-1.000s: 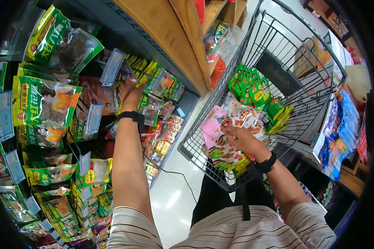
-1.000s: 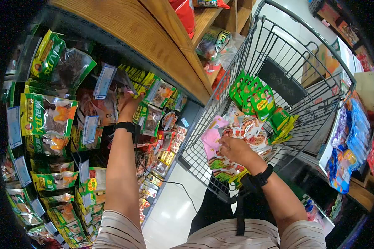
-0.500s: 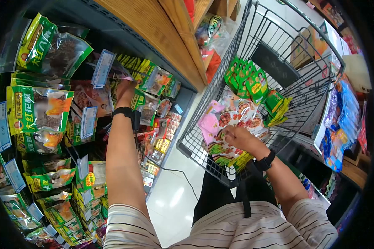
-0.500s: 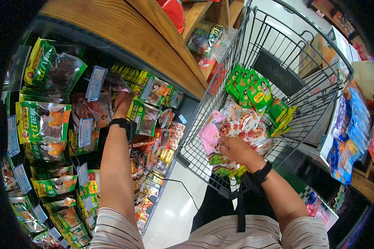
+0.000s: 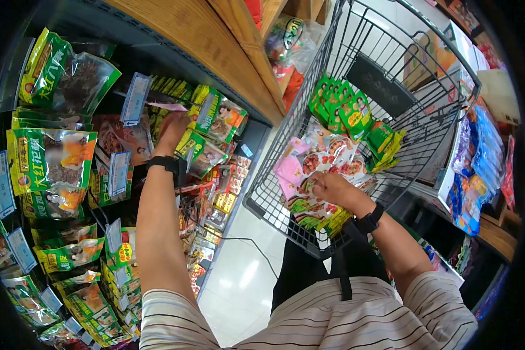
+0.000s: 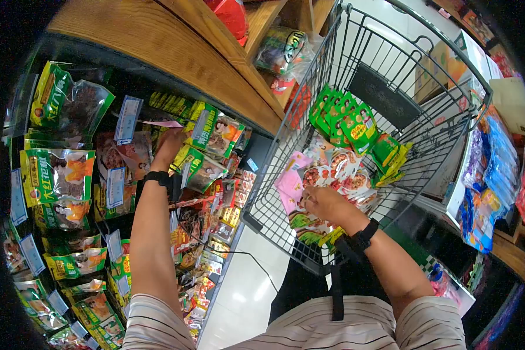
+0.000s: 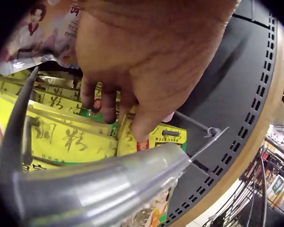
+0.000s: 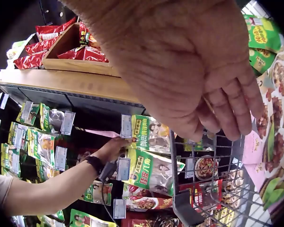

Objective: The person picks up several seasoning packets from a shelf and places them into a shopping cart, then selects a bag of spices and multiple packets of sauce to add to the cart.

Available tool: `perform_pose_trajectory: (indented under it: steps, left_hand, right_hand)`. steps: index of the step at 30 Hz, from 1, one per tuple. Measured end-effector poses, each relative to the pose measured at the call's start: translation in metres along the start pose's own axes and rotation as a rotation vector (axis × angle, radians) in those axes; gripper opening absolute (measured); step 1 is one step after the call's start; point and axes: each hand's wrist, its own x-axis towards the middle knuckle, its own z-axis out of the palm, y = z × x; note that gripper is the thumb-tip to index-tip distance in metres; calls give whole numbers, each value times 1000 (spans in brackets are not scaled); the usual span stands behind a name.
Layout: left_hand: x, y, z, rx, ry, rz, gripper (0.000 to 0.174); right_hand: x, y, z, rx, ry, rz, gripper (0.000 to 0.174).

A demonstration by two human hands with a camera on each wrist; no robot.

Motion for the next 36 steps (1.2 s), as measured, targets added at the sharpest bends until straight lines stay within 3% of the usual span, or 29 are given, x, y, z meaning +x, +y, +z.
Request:
perform_pose_trajectory:
  steps: [4,7,10,13,14,15,16,17,18,19,23,26,28,32,36]
  left_hand:
    - [-11,9,0,-333,-91,-39,32]
    - [-17,30,-9,-284,-296,38,32]
    - [-25,38,-13,-191,-267,39,36]
    - [-43,46,-19,-307,-307,-93,40]
    - [-46,52,-24,-185,-350,-107,41]
    - [-48,52,-21,-160,-352,-246,37]
    - [-54,58,-20,-243,-399,-95,31]
    - [-53,53,-16,-208,-436,-61,26]
    - [-59,62,-14,-196,-426,-54,21]
    - [-69,87,-18,-50,-308,116,18]
    - [-95,139,-24,73,-177,279,15]
    - [-126,195,-33,196,-51,360,12]
    - [-141,230,-37,276,57,445,9]
    - [-152,280,-34,191,208,473,10]
    - [-137,318,6,-2,196,551,12]
  right_hand:
    - [0,2,-3,12,-7,4,41]
    - [1,7,-1,39,-2,0,40]
    - [-2,8,-4,52,31,-28,39]
    - [-5,8,-8,40,68,-41,39]
    - [-5,9,-10,33,79,-37,38]
    - [-6,7,-13,30,60,-27,37]
    - [-7,3,-17,27,44,-10,36]
    - [-8,2,-20,24,28,8,35]
    - [-11,2,-21,44,53,-20,34]
    - [-12,2,-22,62,76,-56,33]
    - [-4,0,-22,272,78,-134,33]
    - [-9,-37,-49,542,-87,-65,36]
    - [-12,-58,-62,711,-79,-31,43]
    - [-21,-84,-90,854,-25,-47,62]
    - [-23,-77,-113,808,133,-60,79]
